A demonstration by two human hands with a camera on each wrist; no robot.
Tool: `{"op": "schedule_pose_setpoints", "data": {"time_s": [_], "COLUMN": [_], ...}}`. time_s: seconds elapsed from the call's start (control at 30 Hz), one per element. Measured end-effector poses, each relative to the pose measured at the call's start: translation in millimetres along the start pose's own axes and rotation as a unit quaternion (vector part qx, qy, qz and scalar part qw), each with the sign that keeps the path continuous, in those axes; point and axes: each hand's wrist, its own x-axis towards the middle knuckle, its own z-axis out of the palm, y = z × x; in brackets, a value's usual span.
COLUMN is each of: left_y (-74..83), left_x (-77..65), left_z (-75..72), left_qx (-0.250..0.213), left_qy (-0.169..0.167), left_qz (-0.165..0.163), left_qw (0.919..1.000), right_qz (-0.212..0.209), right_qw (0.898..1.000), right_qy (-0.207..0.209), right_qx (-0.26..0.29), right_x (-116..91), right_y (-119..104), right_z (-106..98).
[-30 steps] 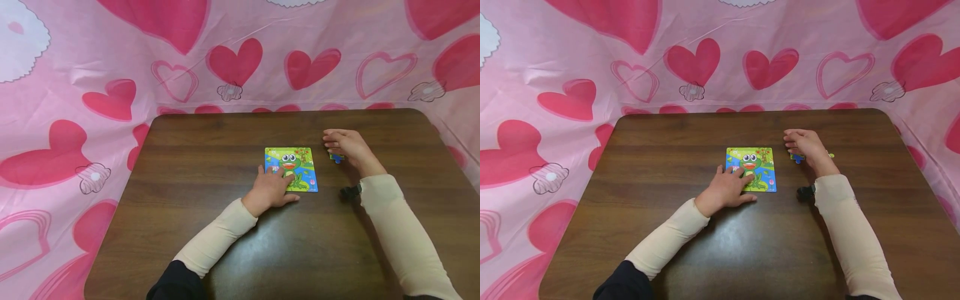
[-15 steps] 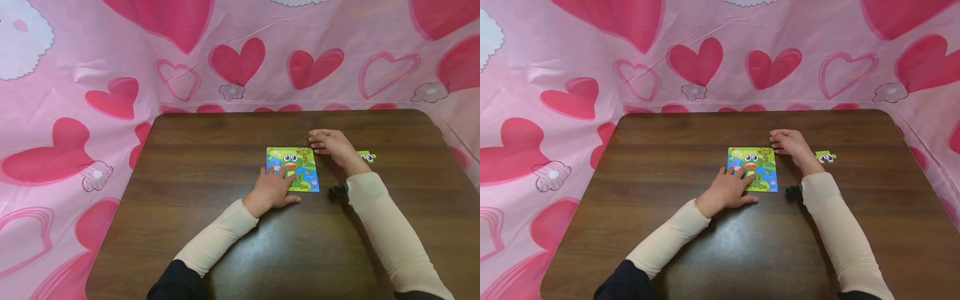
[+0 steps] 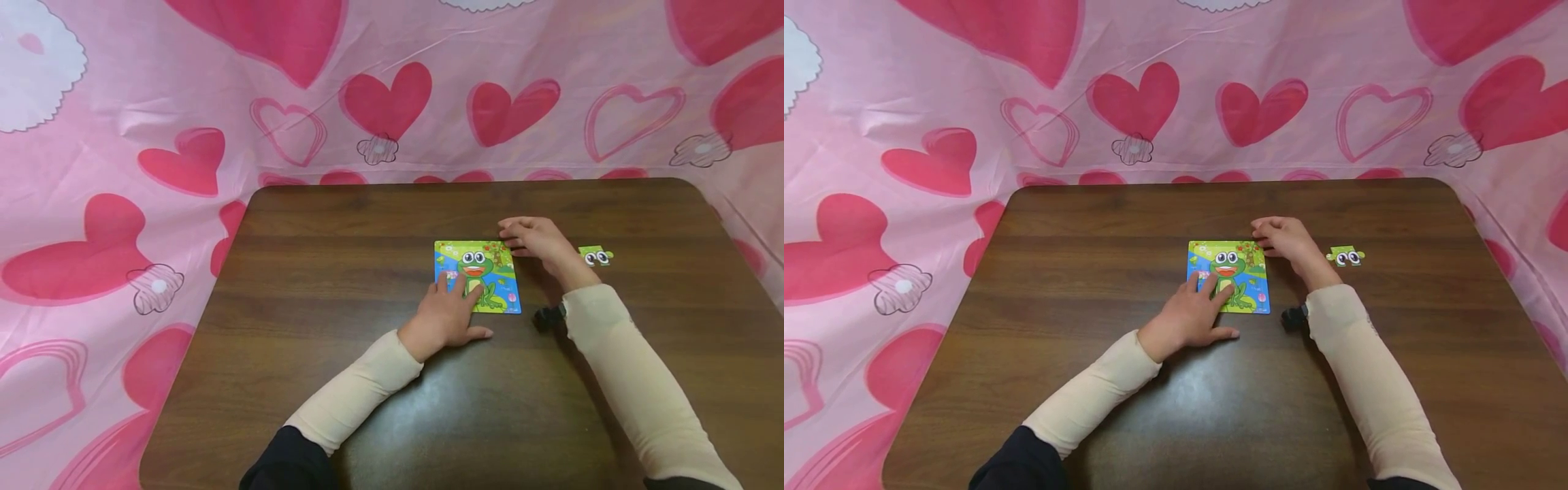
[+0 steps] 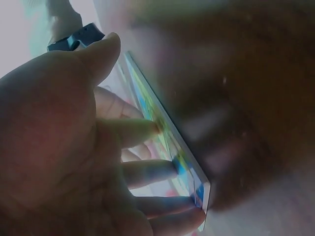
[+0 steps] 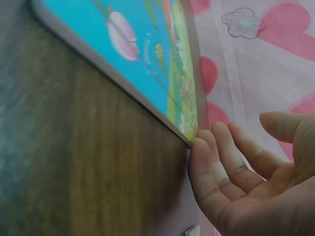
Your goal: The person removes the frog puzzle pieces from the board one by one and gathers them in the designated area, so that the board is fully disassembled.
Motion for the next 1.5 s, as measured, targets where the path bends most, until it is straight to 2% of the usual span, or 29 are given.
{"op": "schedule_pose_setpoints", "data": {"time_s": [0.33, 0.47, 0.53, 0.67, 0.8, 0.97, 1.17, 1.3, 1.5], "left_y": [6.7, 7.6, 7.7, 7.3, 7.5, 8.4, 9.3, 8.6, 7.0], "left_x": [-5.5, -5.0, -4.3, -3.2, -3.0, -2.4, -1.7, 0.3, 0.9], "left_z": [1.9, 1.4, 1.2, 1.5, 1.5, 1.6, 1.9, -0.1, -4.7], "left_qx": [0.019, 0.028, 0.03, 0.033, 0.034, 0.036, 0.031, 0.03, 0.031], "left_qy": [-0.019, -0.024, -0.028, -0.03, -0.032, -0.037, -0.03, -0.022, -0.028], "left_qz": [-0.024, -0.027, -0.027, -0.027, -0.028, -0.031, -0.029, -0.029, -0.029], "left_qw": [0.9993, 0.9989, 0.9988, 0.9986, 0.9985, 0.9982, 0.9986, 0.9989, 0.9987], "right_qz": [-0.016, -0.036, -0.056, -0.098, -0.126, -0.141, -0.129, -0.134, -0.137], "right_qw": [0.998, 0.993, 0.985, 0.96, 0.939, 0.922, 0.922, 0.922, 0.921], "right_qy": [0.012, 0.03, 0.046, 0.081, 0.099, 0.099, 0.082, 0.083, 0.086], "right_qx": [-0.057, -0.113, -0.158, -0.25, -0.303, -0.347, -0.357, -0.354, -0.354], "right_x": [-4.0, -8.8, -11.6, -17.0, -19.3, -17.5, -11.6, -7.7, -4.1], "right_y": [3.5, 4.2, 4.7, 4.9, 3.3, -1.3, -2.9, -2.1, -2.6], "right_z": [6.7, 8.7, 9.8, 14.0, 18.8, 22.9, 27.2, 28.1, 25.2]}}
